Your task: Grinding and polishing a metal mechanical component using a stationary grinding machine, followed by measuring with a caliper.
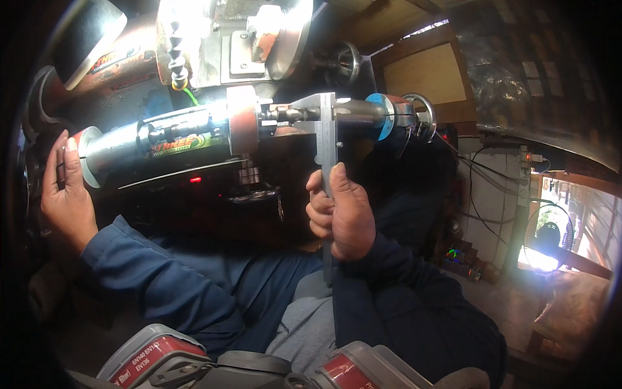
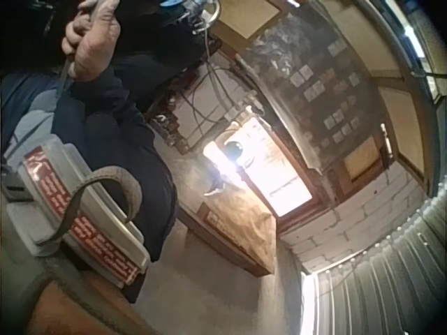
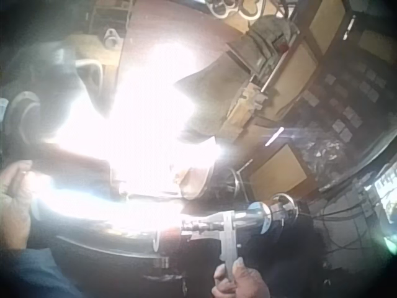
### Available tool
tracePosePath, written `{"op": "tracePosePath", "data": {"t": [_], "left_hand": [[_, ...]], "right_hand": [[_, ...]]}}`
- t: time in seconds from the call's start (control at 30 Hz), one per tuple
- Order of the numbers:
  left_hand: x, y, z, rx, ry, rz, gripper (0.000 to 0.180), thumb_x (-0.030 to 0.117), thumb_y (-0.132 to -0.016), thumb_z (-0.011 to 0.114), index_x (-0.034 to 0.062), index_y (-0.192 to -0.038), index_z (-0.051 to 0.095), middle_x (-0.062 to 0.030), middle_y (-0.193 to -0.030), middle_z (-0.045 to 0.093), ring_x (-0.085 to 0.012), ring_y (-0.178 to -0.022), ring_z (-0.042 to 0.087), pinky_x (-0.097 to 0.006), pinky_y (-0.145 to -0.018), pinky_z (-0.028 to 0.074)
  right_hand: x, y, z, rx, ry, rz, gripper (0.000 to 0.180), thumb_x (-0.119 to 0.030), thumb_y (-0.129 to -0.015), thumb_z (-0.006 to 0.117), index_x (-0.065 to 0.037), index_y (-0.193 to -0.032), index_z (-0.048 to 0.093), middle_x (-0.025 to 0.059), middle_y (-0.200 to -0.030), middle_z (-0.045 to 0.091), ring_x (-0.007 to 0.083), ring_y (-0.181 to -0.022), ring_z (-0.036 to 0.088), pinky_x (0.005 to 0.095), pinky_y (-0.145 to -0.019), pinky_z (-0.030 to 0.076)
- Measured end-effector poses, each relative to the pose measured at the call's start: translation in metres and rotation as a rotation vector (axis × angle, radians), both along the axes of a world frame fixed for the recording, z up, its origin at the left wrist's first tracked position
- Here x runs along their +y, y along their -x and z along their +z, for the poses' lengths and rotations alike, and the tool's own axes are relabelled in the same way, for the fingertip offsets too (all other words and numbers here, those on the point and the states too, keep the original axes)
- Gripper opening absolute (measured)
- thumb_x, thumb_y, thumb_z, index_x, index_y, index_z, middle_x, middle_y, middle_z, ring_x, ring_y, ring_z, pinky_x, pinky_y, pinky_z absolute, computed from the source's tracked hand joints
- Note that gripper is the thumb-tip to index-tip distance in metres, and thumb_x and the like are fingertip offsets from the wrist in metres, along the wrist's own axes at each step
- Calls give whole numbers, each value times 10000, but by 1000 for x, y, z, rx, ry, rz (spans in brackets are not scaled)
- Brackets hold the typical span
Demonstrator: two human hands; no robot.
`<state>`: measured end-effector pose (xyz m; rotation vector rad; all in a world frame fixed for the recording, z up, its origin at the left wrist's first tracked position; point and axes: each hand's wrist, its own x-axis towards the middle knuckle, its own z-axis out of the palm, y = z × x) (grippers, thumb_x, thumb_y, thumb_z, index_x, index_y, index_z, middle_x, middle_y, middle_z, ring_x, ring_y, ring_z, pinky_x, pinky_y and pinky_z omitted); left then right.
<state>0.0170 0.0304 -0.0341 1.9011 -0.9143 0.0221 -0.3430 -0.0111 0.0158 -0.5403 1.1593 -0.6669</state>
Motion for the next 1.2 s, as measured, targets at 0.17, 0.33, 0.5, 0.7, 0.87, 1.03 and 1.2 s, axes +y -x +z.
{"op": "tracePosePath", "data": {"t": [0.17,0.33,0.5,0.7,0.87,1.03,1.2], "left_hand": [[-1,3,1,-18,41,-12,231,174,-910,658,58,-1105,694,-67,-1042,703,-131,-976,648,-256,-851,516],[-4,3,4,37,118,-19,223,131,-880,698,16,-1070,695,-58,-982,710,-115,-906,653,-241,-812,516],[-2,6,6,36,120,12,240,145,-843,742,13,-1040,704,-50,-909,711,-102,-845,655,-237,-763,521],[-3,5,5,67,194,24,269,171,-811,775,25,-1027,710,-53,-870,716,-84,-807,648,-232,-734,522],[-2,4,4,69,191,29,272,185,-787,793,46,-1009,718,-62,-860,724,-89,-786,666,-229,-705,520],[-2,4,5,41,198,29,251,153,-785,793,32,-991,713,-71,-861,720,-99,-789,670,-239,-705,531],[-2,4,9,-8,198,6,229,123,-782,789,23,-972,708,-79,-875,717,-117,-810,676,-246,-707,539]], "right_hand": [[5,-2,1,-50,12,10,431,-462,-1020,346,-63,-973,500,-66,-613,298,28,-468,250,191,-411,212],[24,-7,10,-249,433,-43,475,-487,-997,397,-27,-1033,512,-46,-590,297,63,-478,279,242,-435,255],[27,-28,12,-271,483,106,501,-486,-960,493,3,-1065,515,-27,-596,347,71,-503,338,248,-461,285],[43,-76,-8,-250,208,249,384,-412,-1005,422,-35,-1022,498,-22,-631,340,66,-494,306,222,-434,275],[43,-92,-14,-277,150,213,357,-349,-1036,368,-20,-1027,506,-38,-651,350,42,-532,312,203,-476,291],[42,-97,-16,-266,119,224,351,-355,-1034,372,-30,-1033,506,-42,-655,342,45,-540,313,203,-486,296],[44,-104,-19,-251,131,216,348,-358,-1032,374,-35,-1030,504,-37,-660,344,48,-543,316,206,-488,300]]}}
